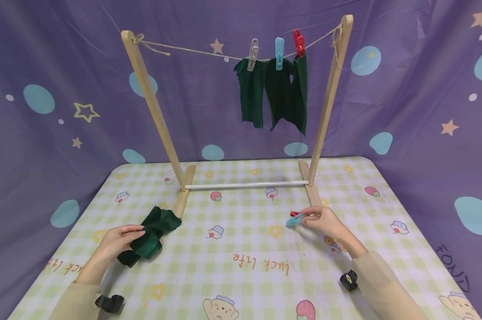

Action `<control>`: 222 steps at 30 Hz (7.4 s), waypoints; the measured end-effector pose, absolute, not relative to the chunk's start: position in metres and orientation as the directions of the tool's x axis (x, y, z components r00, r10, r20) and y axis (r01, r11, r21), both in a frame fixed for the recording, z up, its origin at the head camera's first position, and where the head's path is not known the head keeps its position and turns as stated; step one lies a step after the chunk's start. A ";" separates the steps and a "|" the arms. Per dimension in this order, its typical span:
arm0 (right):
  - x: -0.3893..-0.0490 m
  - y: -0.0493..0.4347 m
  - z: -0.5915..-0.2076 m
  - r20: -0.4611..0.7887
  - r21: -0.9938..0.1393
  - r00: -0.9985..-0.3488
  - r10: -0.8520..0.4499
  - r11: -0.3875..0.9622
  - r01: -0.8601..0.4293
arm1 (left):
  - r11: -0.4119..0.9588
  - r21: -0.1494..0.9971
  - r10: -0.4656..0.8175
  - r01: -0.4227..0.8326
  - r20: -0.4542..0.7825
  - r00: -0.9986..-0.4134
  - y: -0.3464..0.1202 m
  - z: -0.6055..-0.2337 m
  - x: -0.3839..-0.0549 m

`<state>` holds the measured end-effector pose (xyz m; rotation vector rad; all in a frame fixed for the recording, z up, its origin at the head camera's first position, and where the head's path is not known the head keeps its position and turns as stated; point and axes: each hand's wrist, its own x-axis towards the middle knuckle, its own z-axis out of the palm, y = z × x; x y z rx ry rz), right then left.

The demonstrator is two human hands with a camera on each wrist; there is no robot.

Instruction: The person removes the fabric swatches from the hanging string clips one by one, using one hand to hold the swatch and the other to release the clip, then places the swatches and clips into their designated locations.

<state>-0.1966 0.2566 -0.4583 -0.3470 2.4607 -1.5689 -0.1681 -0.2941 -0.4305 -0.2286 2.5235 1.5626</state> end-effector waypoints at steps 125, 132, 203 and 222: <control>-0.295 0.160 -0.174 0.591 -0.799 -0.807 0.022 0.154 -0.581 | 0.322 0.822 0.243 0.469 0.408 -0.880 -0.079 -0.263 -0.313; -0.302 0.148 -0.160 0.591 -0.806 -0.802 0.080 0.073 -0.587 | 0.301 0.830 0.227 0.469 0.415 -0.881 -0.063 -0.258 -0.326; -0.316 0.147 -0.141 0.565 -0.813 -0.818 0.107 -0.100 -0.574 | 0.048 0.936 0.072 0.349 0.345 -0.936 -0.040 -0.264 -0.333; -0.312 0.160 -0.131 0.500 -0.814 -0.848 0.178 -0.239 -0.530 | 0.214 0.930 0.125 0.298 0.276 -0.953 -0.052 -0.273 -0.330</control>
